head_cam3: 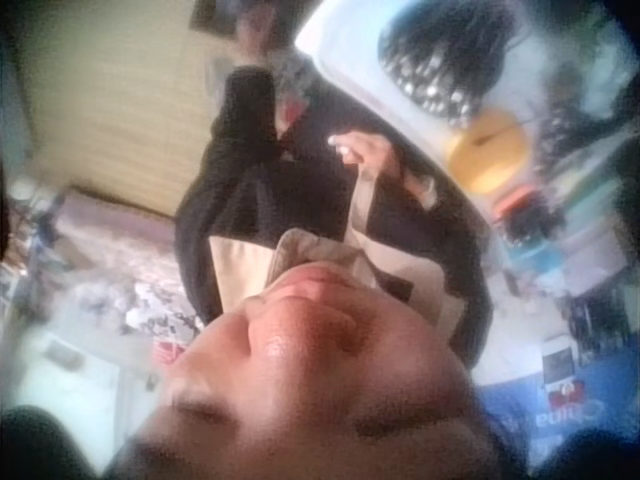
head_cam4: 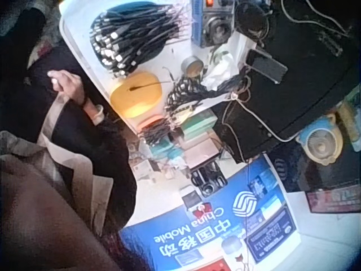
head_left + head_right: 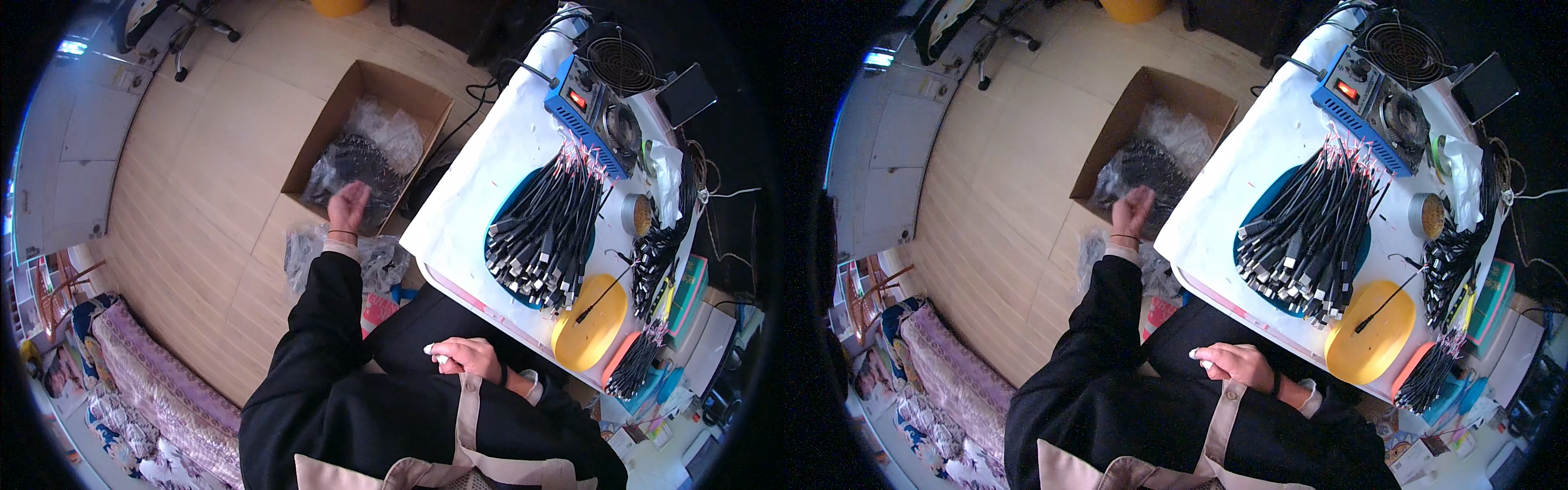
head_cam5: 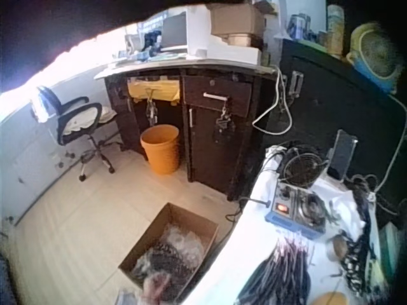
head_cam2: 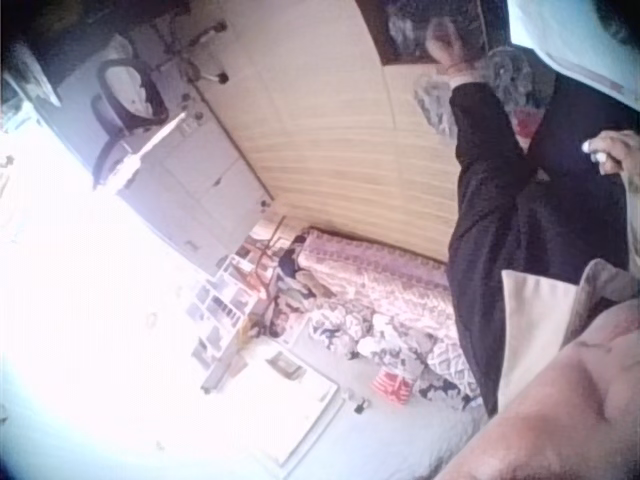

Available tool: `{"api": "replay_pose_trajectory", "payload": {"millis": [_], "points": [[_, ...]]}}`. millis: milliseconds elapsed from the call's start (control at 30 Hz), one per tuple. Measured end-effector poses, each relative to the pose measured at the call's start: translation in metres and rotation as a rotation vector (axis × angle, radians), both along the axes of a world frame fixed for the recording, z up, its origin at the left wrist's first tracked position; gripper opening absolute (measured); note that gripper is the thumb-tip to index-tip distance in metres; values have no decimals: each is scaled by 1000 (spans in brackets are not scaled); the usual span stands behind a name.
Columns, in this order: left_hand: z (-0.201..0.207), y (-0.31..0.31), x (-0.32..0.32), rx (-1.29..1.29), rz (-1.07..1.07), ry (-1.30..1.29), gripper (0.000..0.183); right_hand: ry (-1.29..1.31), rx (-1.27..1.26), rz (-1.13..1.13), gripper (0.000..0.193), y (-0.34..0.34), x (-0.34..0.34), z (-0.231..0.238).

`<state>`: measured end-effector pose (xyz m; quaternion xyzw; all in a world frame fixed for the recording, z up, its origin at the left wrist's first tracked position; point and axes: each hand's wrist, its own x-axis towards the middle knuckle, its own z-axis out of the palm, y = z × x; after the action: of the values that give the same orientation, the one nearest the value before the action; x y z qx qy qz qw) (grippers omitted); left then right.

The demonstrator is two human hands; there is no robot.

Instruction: The person unpacks bundles of black wires from a cardboard box and places them on a table. They then pick individual wires and attach small white plastic connectors to the ends, placing the finished units into a blue tray.

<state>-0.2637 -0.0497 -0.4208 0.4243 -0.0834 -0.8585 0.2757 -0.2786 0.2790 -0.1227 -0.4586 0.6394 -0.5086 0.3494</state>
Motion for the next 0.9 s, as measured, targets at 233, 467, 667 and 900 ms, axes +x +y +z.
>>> {"api": "replay_pose_trajectory", "payload": {"millis": [233, 467, 667, 900], "points": [[-35, -25, -19, -1401, -880, -1229, 54, -1, 19, 70, 46, 4, -3, -4], [-36, -35, -63, -1254, -1201, -1617, 115, -27, 30, 125, 53, 6, -6, -10], [-66, -18, -78, -1479, -1009, -1792, 115, -49, 67, 120, 49, 8, -7, -9], [-54, -22, -81, -1456, -1015, -1725, 86, -26, 74, 117, 47, 5, -7, -7]]}}
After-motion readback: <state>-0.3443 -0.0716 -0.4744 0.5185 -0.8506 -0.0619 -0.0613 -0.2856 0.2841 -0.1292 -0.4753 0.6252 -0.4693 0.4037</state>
